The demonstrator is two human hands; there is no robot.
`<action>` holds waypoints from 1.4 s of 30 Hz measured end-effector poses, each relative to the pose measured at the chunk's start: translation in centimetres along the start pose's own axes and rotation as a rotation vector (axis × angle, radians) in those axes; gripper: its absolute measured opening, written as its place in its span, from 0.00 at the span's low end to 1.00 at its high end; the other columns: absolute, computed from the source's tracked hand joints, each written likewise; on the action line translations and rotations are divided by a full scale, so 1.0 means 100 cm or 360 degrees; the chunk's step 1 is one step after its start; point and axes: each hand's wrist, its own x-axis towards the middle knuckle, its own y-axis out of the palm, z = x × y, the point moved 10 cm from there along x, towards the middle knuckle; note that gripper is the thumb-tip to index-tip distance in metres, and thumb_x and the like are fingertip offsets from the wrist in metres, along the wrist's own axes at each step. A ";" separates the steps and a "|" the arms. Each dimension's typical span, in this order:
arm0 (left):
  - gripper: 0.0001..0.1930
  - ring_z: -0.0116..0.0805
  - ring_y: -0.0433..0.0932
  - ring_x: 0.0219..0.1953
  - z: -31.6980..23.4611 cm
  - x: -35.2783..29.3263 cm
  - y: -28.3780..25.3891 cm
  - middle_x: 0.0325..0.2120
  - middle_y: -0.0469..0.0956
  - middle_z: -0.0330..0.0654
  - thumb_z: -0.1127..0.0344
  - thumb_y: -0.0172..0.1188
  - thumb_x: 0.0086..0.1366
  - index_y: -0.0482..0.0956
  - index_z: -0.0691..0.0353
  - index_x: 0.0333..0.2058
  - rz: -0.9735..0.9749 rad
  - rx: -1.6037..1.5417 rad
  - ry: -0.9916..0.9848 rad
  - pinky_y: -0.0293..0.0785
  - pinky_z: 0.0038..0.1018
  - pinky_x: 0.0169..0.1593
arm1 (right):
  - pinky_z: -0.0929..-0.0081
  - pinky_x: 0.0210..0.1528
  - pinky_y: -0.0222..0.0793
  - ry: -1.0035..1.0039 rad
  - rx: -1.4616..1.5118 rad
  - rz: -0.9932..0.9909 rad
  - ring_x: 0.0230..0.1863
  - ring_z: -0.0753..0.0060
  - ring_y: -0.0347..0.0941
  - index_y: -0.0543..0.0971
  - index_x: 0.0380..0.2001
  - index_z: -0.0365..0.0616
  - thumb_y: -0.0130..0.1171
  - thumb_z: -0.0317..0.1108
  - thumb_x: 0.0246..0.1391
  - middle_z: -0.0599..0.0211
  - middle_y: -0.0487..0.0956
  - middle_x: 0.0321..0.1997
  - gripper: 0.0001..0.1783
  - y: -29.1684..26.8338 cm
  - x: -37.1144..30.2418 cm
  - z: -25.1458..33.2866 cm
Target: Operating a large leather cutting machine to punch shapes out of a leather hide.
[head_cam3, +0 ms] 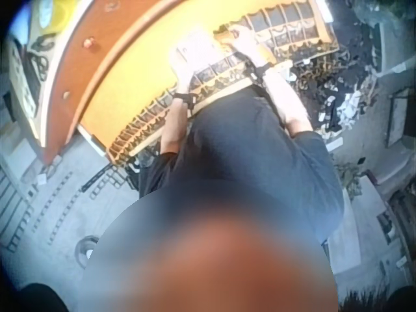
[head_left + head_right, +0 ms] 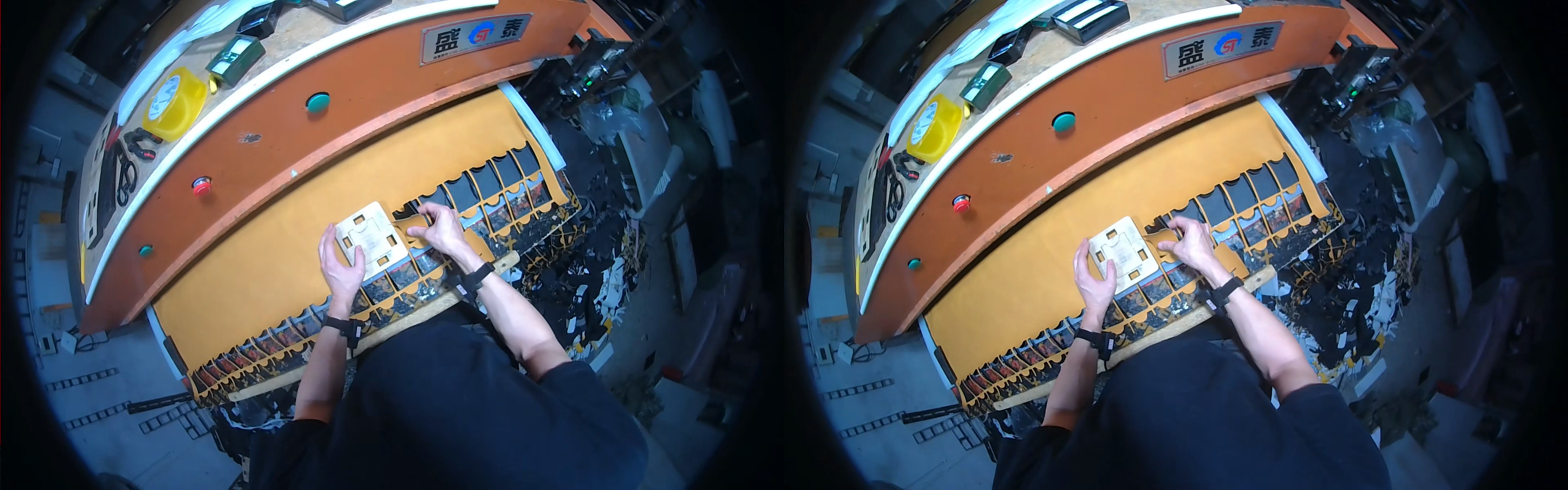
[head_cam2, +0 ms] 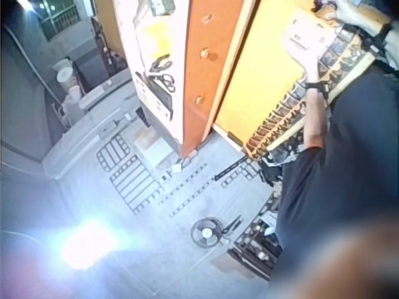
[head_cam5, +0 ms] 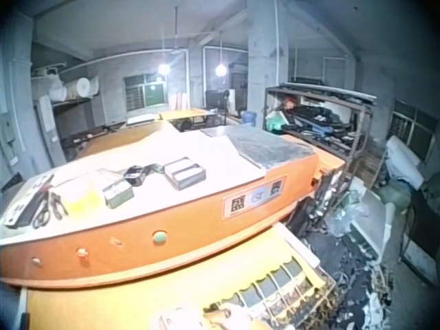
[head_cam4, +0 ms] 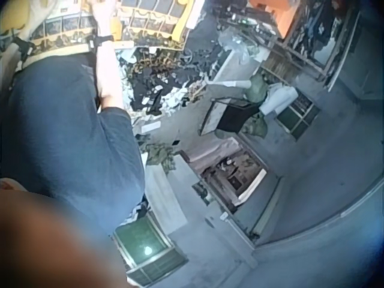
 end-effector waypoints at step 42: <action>0.58 0.69 0.63 0.80 -0.032 -0.020 0.026 0.75 0.67 0.73 0.60 0.86 0.54 0.62 0.77 0.77 0.0575 0.0236 -0.0135 0.56 0.53 0.84 | 0.49 0.56 0.80 -0.0771 -0.0201 0.0333 0.49 0.44 0.80 0.83 0.58 0.41 0.88 0.33 0.38 0.52 0.80 0.42 0.40 0.011 -0.026 0.071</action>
